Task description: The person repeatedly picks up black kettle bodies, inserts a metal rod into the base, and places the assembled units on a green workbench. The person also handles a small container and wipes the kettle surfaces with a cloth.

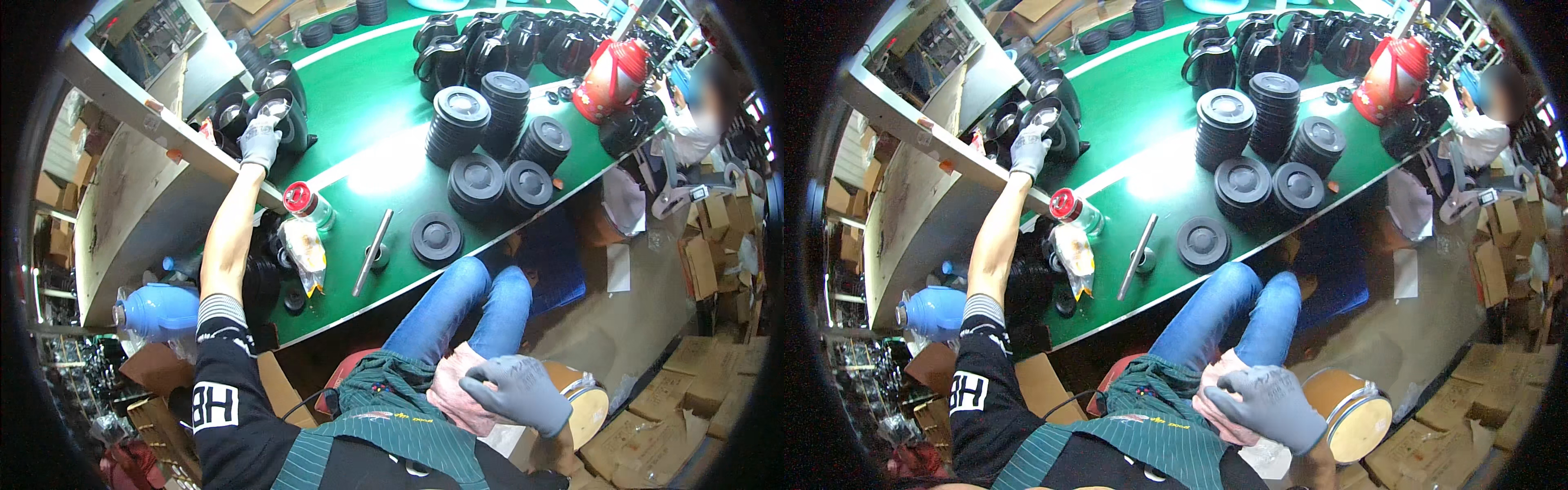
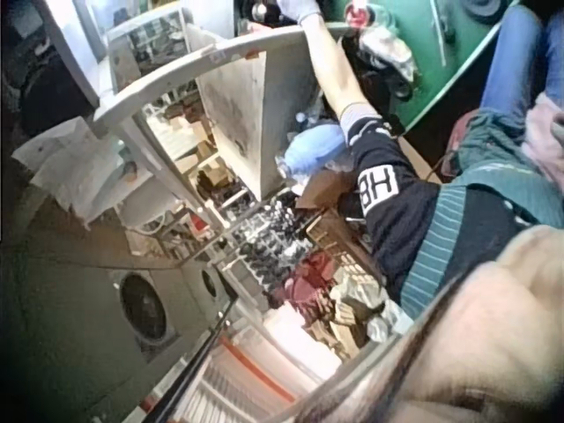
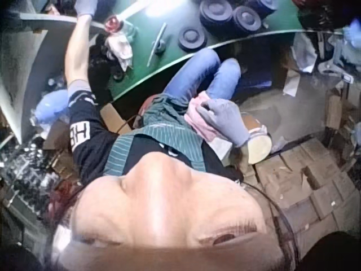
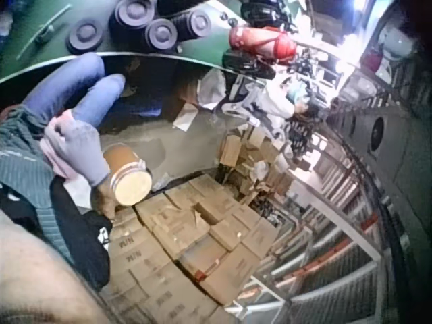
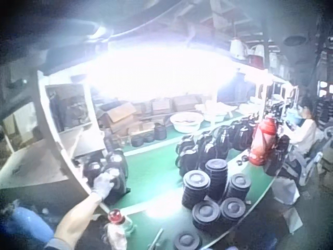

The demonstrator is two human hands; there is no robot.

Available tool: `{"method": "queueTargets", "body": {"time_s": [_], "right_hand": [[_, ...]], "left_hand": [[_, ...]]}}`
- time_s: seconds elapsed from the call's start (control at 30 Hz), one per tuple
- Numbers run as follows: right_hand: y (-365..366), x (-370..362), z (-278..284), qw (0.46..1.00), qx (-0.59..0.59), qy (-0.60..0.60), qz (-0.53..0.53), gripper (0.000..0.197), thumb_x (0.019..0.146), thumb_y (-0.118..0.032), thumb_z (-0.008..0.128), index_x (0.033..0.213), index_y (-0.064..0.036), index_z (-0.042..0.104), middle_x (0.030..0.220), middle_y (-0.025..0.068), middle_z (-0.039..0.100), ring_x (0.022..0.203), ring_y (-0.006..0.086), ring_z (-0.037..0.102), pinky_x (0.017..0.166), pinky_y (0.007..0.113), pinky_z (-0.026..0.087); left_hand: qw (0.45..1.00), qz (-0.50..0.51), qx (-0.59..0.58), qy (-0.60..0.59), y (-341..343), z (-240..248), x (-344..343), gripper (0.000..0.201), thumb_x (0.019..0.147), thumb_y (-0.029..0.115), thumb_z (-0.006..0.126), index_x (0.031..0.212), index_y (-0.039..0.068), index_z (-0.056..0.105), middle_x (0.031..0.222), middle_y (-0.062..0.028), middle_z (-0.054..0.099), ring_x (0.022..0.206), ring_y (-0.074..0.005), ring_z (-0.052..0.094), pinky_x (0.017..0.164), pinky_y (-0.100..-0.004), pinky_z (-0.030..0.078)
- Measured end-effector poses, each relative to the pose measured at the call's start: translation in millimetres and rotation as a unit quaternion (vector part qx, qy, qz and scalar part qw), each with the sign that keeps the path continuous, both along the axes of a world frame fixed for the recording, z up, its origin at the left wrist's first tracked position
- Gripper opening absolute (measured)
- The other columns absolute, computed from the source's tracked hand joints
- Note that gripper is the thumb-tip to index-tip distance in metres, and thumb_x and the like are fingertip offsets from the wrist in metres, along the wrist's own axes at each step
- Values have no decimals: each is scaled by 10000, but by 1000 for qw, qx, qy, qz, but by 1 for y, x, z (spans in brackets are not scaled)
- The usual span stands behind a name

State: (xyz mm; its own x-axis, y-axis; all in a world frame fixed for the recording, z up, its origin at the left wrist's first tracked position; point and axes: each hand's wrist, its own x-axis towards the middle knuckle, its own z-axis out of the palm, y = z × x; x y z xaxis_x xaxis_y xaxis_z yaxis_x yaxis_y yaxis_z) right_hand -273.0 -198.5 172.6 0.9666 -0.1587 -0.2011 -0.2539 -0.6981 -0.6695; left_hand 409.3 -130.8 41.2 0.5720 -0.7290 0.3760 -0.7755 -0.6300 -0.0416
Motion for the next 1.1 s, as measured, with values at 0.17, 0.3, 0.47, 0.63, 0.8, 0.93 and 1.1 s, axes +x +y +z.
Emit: {"method": "queueTargets", "body": {"time_s": [0.17, 0.3, 0.47, 0.63, 0.8, 0.93, 1.1], "right_hand": [[-13, 31, -26, 995, 22, -62, -74, 300, 977, -316, 736, 1160, -78, 732, 1077, 172, 753, 926, 363, 735, 817, 465, 580], [-34, 96, -8, 946, -125, -276, -117, 523, 889, -278, 809, 1356, -82, 679, 1328, 201, 679, 1232, 393, 649, 1032, 492, 521], [-42, 131, 27, 885, -257, -388, -26, 772, 784, -279, 878, 1486, -166, 576, 1568, 173, 502, 1468, 439, 460, 1146, 632, 412], [-12, 67, 7, 944, -146, -296, 4, 699, 672, -100, 947, 1312, -185, 677, 1521, 172, 581, 1406, 431, 567, 1158, 509, 494], [24, -6, -60, 946, 5, -281, -162, 495, 714, -56, 930, 1143, -52, 684, 1553, 213, 575, 1456, 390, 542, 1176, 461, 461], [61, -29, -93, 795, 301, -305, -430, 400, 834, 1, 897, 1177, 35, 695, 1473, 178, 670, 1300, 196, 653, 1077, 335, 525], [57, -41, -89, 787, 388, -162, -452, 300, 906, -14, 856, 1168, 4, 710, 1064, 1, 743, 941, 70, 640, 879, 269, 548]], "left_hand": [[979, -160, -112, -58, 3, 72, -87, 311, 846, 101, 819, 1152, 120, 767, 1126, -105, 728, 1072, -318, 700, 934, -426, 576], [948, -299, -110, -16, 25, 155, -188, 303, 813, 35, 821, 1097, 92, 731, 1118, -116, 721, 1047, -327, 714, 893, -419, 591], [888, -444, -51, 113, 56, 183, -297, 236, 861, 88, 809, 1086, 94, 737, 1094, -98, 715, 1069, -315, 715, 908, -418, 601], [835, -512, -10, 202, 86, 161, -374, 288, 899, 179, 792, 1174, 116, 739, 1112, -81, 692, 1064, -295, 693, 883, -401, 597], [784, -531, -140, 291, 97, 123, -414, 496, 875, 94, 794, 1360, 103, 692, 1338, -138, 682, 1279, -359, 657, 1076, -462, 550], [845, -452, -122, 257, 151, 51, -404, 826, 779, 64, 800, 1544, 25, 492, 1520, -231, 564, 1409, -437, 564, 1181, -542, 467], [849, -431, -158, 263, 162, 14, -435, 783, 773, 167, 857, 1485, 22, 567, 1482, -198, 617, 1365, -401, 602, 1172, -545, 465]]}}
